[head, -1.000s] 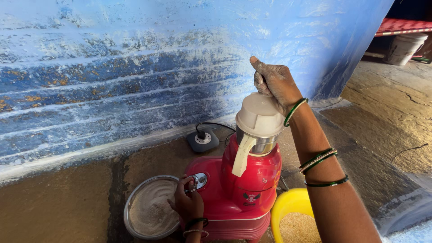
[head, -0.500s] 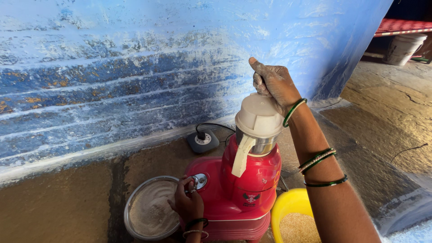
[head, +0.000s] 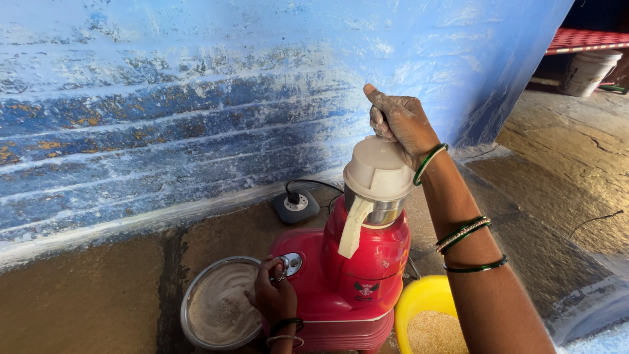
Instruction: The person operates a red electric blender to grind grains. They repeatedly add grains from a yellow bowl into the blender jar, secure the lid, run the blender, then remove the lid and scrape the ground powder into a metal bowl. The process is repeated multiple times.
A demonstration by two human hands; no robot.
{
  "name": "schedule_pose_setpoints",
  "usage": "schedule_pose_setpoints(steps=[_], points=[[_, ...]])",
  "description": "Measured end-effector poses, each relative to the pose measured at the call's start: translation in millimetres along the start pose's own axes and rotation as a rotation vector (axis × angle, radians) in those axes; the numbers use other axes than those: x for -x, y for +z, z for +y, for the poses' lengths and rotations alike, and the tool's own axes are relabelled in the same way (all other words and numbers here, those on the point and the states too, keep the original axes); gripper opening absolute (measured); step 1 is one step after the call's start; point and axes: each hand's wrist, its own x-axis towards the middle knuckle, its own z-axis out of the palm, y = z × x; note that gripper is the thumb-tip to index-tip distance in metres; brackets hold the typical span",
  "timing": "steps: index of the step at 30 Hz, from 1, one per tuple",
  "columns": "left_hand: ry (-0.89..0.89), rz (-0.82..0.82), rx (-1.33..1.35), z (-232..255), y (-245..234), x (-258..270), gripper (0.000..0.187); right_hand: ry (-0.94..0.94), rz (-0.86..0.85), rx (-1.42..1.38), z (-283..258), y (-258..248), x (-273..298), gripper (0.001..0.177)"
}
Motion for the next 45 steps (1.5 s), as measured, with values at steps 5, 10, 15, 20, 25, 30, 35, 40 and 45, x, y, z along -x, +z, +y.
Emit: schedule_pose_setpoints(steps=[5,10,15,20,25,30,35,40,45], points=[[0.006,0.003,0.003,-4,3,0,0.02,-0.002,0.001,-0.004,1,-1,-1,0.05],[0.084,-0.046,0.075,-15,-3,-1,0.029,-0.002,0.001,0.001,1,-1,-1,0.051],[0.084,-0.188,0.016,-26,-15,-14,0.033,-0.008,-0.003,-0.008,2,-2,-1,0.051],[0.159,-0.181,-0.075,-32,-22,-25,0.035,-0.005,-0.007,-0.01,3,-3,-2,0.051],[0.2,-0.121,-0.186,-31,-23,-22,0.029,-0.008,-0.017,-0.033,3,-2,-2,0.051],[0.219,-0.076,-0.255,-14,-25,-17,0.024,-0.004,-0.002,-0.019,3,-2,-1,0.05],[0.178,-0.112,-0.33,8,-33,-14,0.023,-0.021,-0.018,-0.041,3,-1,-1,0.051],[0.192,-0.063,-0.311,21,-35,-9,0.023,-0.012,-0.016,-0.045,3,-2,-1,0.05],[0.197,-0.021,-0.375,19,-29,-6,0.021,-0.014,-0.006,-0.037,2,-2,0,0.05]])
